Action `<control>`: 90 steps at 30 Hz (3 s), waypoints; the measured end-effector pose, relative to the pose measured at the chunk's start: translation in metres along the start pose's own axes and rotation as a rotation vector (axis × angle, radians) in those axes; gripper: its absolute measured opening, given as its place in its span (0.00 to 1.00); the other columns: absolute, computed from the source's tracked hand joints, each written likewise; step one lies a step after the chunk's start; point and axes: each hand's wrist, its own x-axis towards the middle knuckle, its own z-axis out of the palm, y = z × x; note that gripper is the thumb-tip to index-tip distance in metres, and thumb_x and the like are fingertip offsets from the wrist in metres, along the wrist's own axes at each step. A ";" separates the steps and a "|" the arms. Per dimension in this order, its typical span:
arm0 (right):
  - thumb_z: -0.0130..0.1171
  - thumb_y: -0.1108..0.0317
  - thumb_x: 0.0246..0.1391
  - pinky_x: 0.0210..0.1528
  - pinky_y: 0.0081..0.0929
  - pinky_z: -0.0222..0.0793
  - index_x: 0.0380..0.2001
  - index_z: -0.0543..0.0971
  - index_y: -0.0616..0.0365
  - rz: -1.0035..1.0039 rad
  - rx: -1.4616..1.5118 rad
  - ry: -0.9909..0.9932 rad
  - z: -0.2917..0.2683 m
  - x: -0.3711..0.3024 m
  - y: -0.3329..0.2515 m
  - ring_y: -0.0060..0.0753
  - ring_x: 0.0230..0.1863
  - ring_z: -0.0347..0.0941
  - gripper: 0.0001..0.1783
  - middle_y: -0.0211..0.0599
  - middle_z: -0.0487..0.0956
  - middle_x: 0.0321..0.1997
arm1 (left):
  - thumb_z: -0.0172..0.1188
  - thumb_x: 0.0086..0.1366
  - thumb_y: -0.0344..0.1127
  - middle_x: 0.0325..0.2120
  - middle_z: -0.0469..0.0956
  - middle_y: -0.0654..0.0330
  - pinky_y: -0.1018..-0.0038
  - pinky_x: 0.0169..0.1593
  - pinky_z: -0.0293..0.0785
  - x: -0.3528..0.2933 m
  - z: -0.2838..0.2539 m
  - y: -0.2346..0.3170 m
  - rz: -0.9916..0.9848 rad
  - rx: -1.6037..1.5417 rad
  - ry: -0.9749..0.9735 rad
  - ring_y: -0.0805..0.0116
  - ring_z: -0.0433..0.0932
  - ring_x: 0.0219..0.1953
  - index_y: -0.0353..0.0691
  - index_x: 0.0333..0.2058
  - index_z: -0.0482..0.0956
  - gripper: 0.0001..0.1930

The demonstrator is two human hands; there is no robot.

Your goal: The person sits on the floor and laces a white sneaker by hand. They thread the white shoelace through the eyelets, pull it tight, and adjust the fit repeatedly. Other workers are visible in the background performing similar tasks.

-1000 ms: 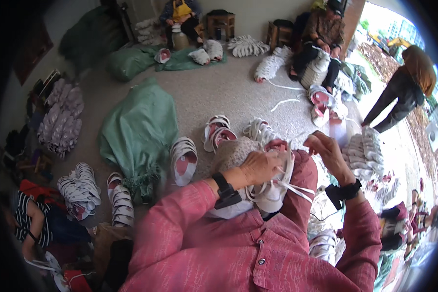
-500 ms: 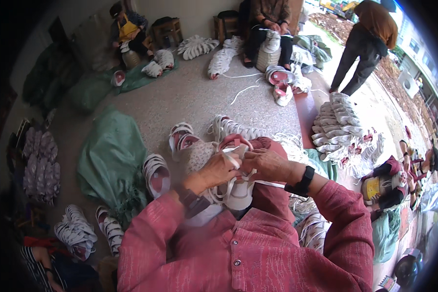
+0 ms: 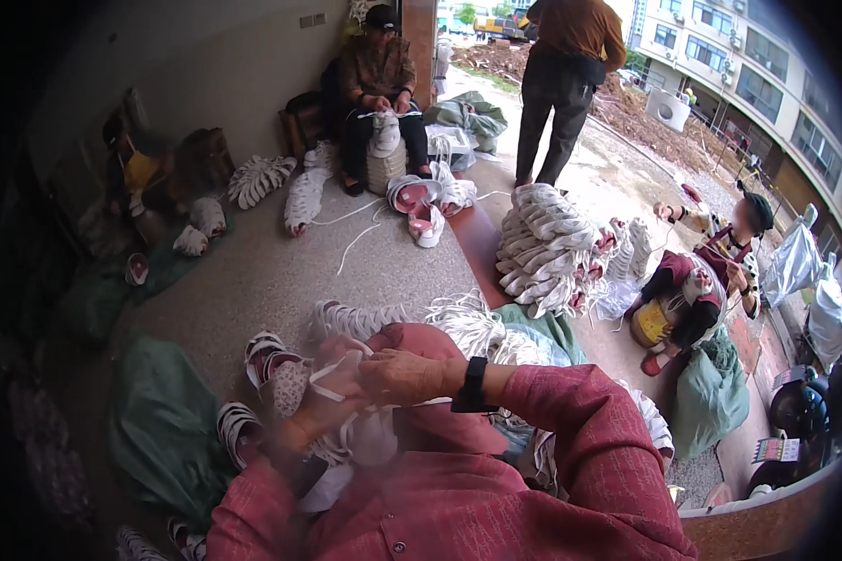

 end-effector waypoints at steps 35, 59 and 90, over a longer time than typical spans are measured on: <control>0.67 0.57 0.45 0.45 0.37 0.73 0.30 0.81 0.54 0.002 -0.060 0.062 0.004 0.003 -0.009 0.43 0.41 0.75 0.14 0.39 0.76 0.36 | 0.70 0.48 0.31 0.31 0.83 0.61 0.73 0.43 0.75 0.003 -0.012 0.007 -0.433 -0.313 -0.204 0.70 0.81 0.37 0.37 0.34 0.86 0.12; 0.54 0.58 0.67 0.35 0.24 0.70 0.47 0.76 0.60 0.324 1.121 0.473 0.033 0.018 -0.024 0.21 0.35 0.74 0.16 0.25 0.75 0.33 | 0.57 0.68 0.36 0.30 0.78 0.61 0.74 0.41 0.71 -0.036 -0.018 0.033 -0.162 -0.378 0.155 0.70 0.75 0.32 0.36 0.36 0.79 0.09; 0.56 0.66 0.67 0.28 0.16 0.67 0.44 0.80 0.60 0.371 0.776 0.506 -0.140 0.082 -0.084 0.16 0.26 0.71 0.10 0.28 0.79 0.30 | 0.46 0.77 0.50 0.24 0.61 0.74 0.84 0.28 0.59 0.007 -0.141 0.088 -0.360 -0.664 0.212 0.85 0.58 0.24 0.41 0.54 0.69 0.19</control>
